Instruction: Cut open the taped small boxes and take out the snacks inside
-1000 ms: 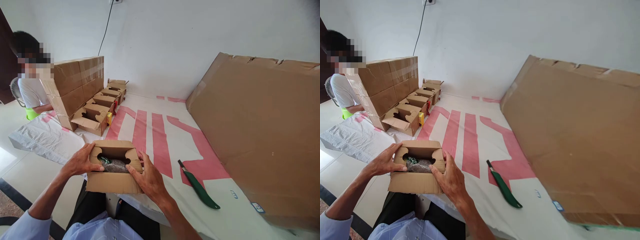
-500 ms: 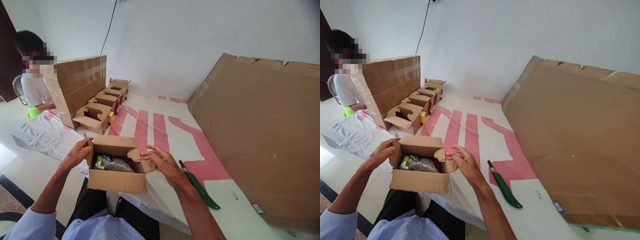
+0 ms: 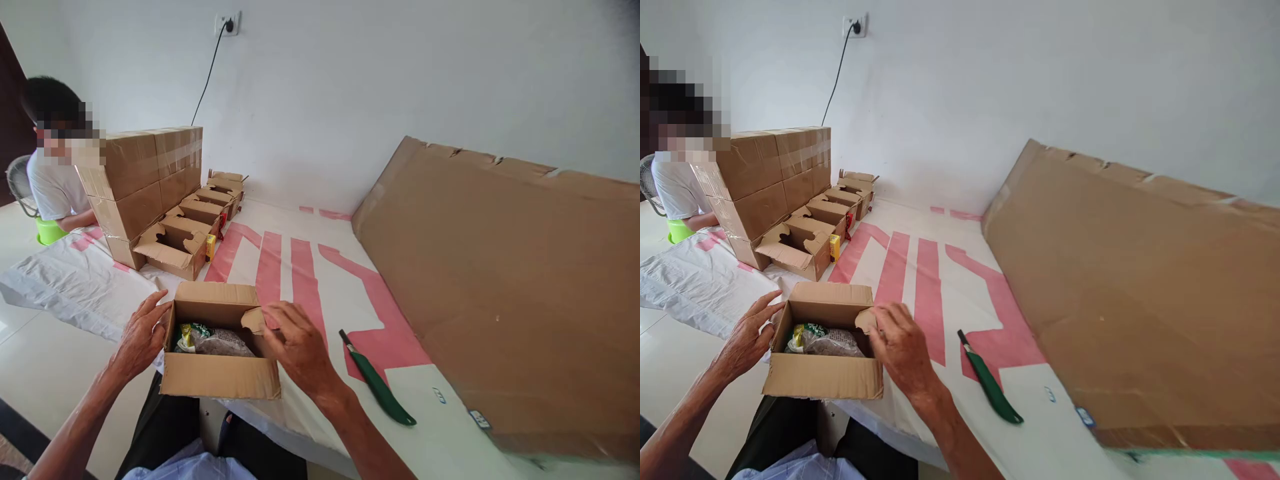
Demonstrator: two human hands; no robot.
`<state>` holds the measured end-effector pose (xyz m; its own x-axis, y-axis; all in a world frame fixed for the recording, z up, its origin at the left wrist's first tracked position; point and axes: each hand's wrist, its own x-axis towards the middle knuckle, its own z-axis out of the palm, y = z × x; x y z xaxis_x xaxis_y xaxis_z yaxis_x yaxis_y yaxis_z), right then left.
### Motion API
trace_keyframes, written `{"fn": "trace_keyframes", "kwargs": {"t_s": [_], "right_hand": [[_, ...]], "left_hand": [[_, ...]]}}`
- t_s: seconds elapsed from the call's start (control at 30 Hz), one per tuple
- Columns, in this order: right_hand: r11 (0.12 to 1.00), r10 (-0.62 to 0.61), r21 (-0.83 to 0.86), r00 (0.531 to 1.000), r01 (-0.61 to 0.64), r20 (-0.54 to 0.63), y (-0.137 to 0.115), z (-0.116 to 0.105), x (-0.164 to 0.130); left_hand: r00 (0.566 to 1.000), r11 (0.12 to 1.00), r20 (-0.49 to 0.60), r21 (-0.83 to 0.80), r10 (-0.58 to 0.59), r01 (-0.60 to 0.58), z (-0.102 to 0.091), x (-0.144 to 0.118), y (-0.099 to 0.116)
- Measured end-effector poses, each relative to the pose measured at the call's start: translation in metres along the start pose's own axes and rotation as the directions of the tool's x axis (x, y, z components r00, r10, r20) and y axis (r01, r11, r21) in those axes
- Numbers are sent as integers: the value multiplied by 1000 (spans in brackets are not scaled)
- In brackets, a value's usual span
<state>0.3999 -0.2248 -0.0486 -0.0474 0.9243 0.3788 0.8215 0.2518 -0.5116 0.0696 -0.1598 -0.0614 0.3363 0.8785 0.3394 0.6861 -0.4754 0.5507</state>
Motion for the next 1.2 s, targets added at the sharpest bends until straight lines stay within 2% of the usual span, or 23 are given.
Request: {"fn": "trace_keyframes", "kwargs": {"t_s": [0.07,0.13,0.2,0.27,0.33,0.47,0.57,0.67,0.8,0.87,0.97,1.1,1.2], "right_hand": [[998,-60,-6,973,63,225,-24,-12,13],[994,-21,-85,899,65,437,-44,-20,27],[974,49,-210,817,89,574,-59,-23,40],[942,87,-300,751,152,655,-67,-22,50],[903,101,-362,705,231,702,-72,-18,56],[837,69,-407,668,365,741,-75,-8,58],[812,46,-422,677,403,735,-75,-2,55],[819,8,-410,706,402,708,-77,-1,52],[847,-79,-383,799,369,595,-85,-10,54],[856,-103,-385,844,345,526,-91,-19,61],[888,-114,-351,881,298,458,-97,-39,78],[940,-155,-223,907,257,391,-92,-70,102],[963,-176,-122,905,239,388,-89,-91,115]], "left_hand": [[999,999,-21,32,42,-41,1,2,5],[997,995,-2,57,80,-80,4,3,10],[994,993,55,67,91,-94,8,2,14],[992,994,100,61,83,-89,13,0,16],[990,996,122,37,74,-79,16,-2,13],[987,996,147,-74,67,-57,17,-5,6],[987,988,149,-149,63,-40,17,-6,5],[988,983,149,-184,37,-9,18,-4,9],[988,981,151,-193,0,29,18,-1,14],[989,980,144,-195,-17,45,19,0,15],[990,975,140,-212,-34,63,21,0,15],[988,973,153,-221,-34,68,16,1,13],[992,965,128,-260,6,28,-2,9,24]]}}
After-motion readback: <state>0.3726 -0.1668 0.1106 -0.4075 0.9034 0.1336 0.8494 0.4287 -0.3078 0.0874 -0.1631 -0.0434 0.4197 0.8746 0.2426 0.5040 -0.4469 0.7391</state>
